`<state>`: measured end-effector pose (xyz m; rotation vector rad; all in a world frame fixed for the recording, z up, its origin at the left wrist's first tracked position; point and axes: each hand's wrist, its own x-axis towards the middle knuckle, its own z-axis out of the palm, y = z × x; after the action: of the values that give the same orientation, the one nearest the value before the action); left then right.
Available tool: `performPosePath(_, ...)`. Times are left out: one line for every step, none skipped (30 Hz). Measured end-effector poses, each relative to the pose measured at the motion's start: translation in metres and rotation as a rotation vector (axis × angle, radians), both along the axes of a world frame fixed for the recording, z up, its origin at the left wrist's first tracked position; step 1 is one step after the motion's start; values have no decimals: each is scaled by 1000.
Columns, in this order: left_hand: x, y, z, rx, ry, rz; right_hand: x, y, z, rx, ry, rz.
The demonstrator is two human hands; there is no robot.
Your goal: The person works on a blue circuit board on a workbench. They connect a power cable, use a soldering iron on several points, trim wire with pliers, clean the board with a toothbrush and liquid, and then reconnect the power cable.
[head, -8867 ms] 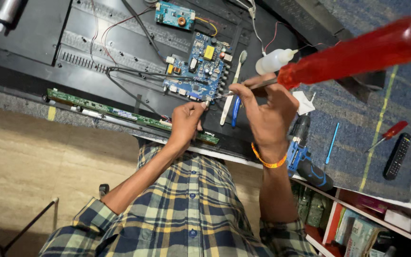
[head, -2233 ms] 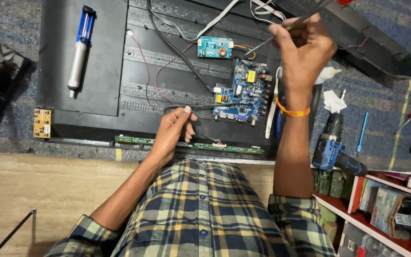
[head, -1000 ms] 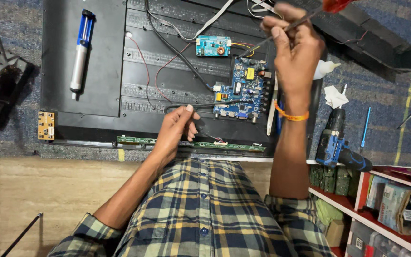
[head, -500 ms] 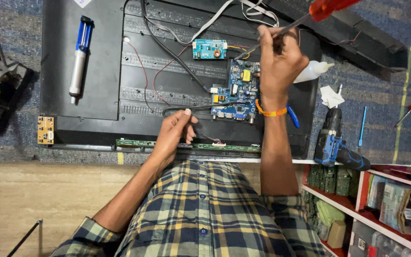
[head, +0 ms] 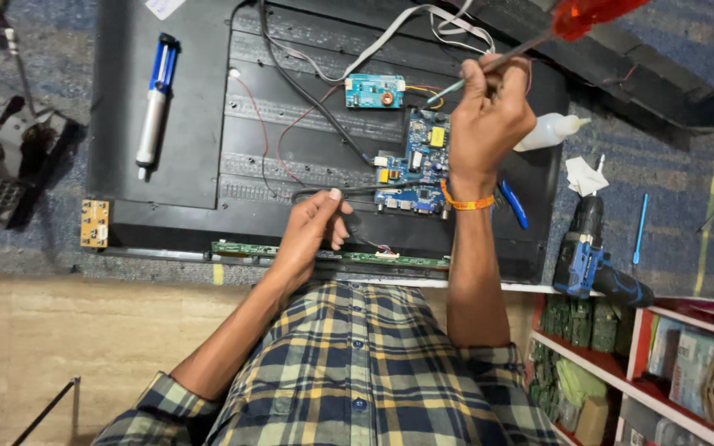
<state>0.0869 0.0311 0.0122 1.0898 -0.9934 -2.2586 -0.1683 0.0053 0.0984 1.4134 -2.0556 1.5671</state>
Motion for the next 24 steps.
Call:
performPosePath(0,1,-1,-7,3,3,2,0,0,31,23,-60)
performPosePath(0,2,-2,-18,4,14,3,0,2,58,45,-112)
performPosePath(0,3,-3,-9,12,16,4,-1,4,83,66,-158)
performPosePath(0,5,-4,-2,20,18,4,-2,8,105,37,-138)
performPosePath(1,5,-5,4,29,20,2,-4,13,126,8,-118)
performPosePath(2,7,-6,9,27,15,2,-5,17,154,-19,-102)
performPosePath(3,8,-7,12,26,2,1,-5,21,106,-113,103)
performPosePath(4,7,-7,11,27,-10,-4,-5,27,57,-205,309)
performPosePath(6,8,-6,-3,35,4,-8,-3,31,18,-297,512)
performPosePath(8,8,-5,-13,40,13,-12,-1,33,90,-301,505)
performPosePath(10,8,-3,-27,44,21,-17,0,35,158,-304,496)
performPosePath(12,6,-1,-49,38,33,-20,0,34,222,-306,485)
performPosePath(13,4,2,-70,33,42,-19,-1,28,191,-244,408)
performPosePath(14,1,6,-90,27,51,-16,-3,21,162,-183,331)
performPosePath(14,-4,10,-152,-4,55,-14,-4,14,135,-120,255)
performPosePath(13,-13,14,-215,-36,62,-11,-6,8,117,-94,210)
performPosePath(12,-24,19,-280,-69,65,-5,-7,0,97,-70,162)
performPosePath(8,-39,24,-465,-172,106,-1,-8,-5,76,-43,115)
performPosePath(3,-56,29,-651,-274,144,3,-8,-8,71,-46,96)
performPosePath(-2,-75,34,-778,-310,215,5,-8,-10,65,-48,72)
performPosePath(-8,-98,40,-908,-341,289,6,-9,-9,55,-47,49)
performPosePath(-16,-124,46,-1073,-381,374,5,-11,-6,51,-57,54)
performPosePath(-23,-148,53,-1234,-421,459,5,-12,-3,53,-68,61)
performPosePath(-27,-171,59,-1266,-460,482,5,-13,1,50,-80,70)
